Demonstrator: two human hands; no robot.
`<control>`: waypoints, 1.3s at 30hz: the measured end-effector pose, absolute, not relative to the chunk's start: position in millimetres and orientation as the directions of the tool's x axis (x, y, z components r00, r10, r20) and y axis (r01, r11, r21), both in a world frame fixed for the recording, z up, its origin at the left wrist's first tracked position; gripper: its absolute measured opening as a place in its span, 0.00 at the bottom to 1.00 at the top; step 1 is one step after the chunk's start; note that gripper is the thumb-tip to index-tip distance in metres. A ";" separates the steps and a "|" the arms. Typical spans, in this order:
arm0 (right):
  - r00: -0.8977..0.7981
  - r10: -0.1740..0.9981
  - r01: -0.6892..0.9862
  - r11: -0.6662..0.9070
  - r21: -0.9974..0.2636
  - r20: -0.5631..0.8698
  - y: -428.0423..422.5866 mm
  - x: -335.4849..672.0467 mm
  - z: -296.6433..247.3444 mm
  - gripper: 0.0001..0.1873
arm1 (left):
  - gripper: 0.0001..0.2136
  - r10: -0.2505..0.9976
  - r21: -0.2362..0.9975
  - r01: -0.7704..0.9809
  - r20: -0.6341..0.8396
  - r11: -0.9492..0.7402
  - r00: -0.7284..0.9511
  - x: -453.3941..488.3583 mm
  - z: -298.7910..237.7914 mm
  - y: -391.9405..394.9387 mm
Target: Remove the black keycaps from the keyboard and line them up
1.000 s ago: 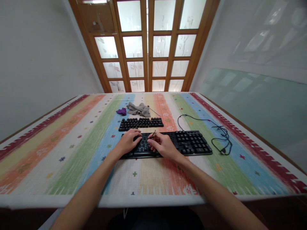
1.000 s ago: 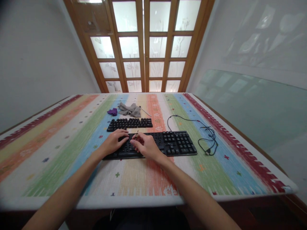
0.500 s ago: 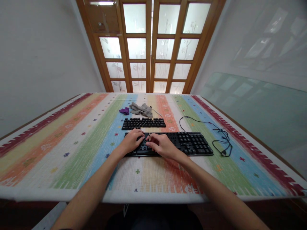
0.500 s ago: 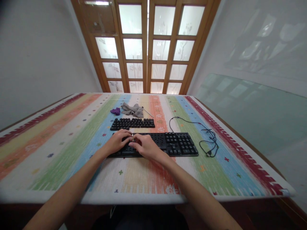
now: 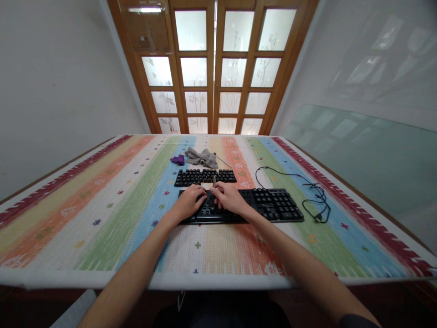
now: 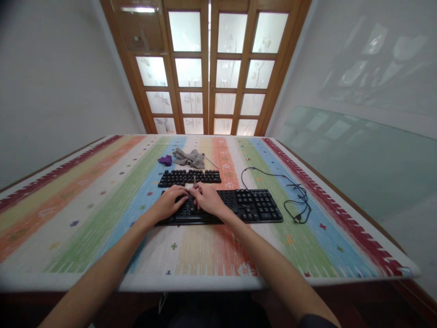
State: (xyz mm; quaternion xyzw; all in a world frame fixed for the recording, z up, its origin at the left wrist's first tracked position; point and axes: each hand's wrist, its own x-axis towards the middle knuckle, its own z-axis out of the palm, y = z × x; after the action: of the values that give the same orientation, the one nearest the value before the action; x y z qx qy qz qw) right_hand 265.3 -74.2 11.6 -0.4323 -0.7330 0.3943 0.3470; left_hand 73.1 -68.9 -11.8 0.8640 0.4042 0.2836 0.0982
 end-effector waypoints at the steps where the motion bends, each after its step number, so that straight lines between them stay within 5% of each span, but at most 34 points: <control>1: -0.394 0.904 0.335 0.311 -0.889 0.168 -74.4 267.1 11.8 0.12 | 0.06 0.753 0.410 0.634 0.421 -0.656 0.506 73.0 -10.6 -69.8; 8: -0.425 0.863 0.165 0.371 -0.914 0.274 -77.6 284.6 20.1 0.15 | 0.20 0.761 0.618 0.455 0.437 -0.642 0.480 74.4 6.9 -82.1; 12: -0.408 0.866 0.085 0.351 -0.933 0.288 -78.2 291.1 18.5 0.17 | 0.17 0.777 0.684 0.404 0.405 -0.607 0.481 79.4 11.2 -87.7; 39: -0.409 0.853 0.142 0.410 -0.901 0.324 -91.5 300.6 7.8 0.12 | 0.05 0.651 0.391 0.524 0.378 -0.757 0.658 90.5 9.8 -89.6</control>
State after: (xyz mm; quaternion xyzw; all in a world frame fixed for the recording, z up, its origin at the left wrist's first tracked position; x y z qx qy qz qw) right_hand 300.6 -91.5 7.8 -0.3427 -0.7261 0.4211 0.4218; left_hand 90.5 -89.6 9.8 0.9020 0.3255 0.2546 0.1247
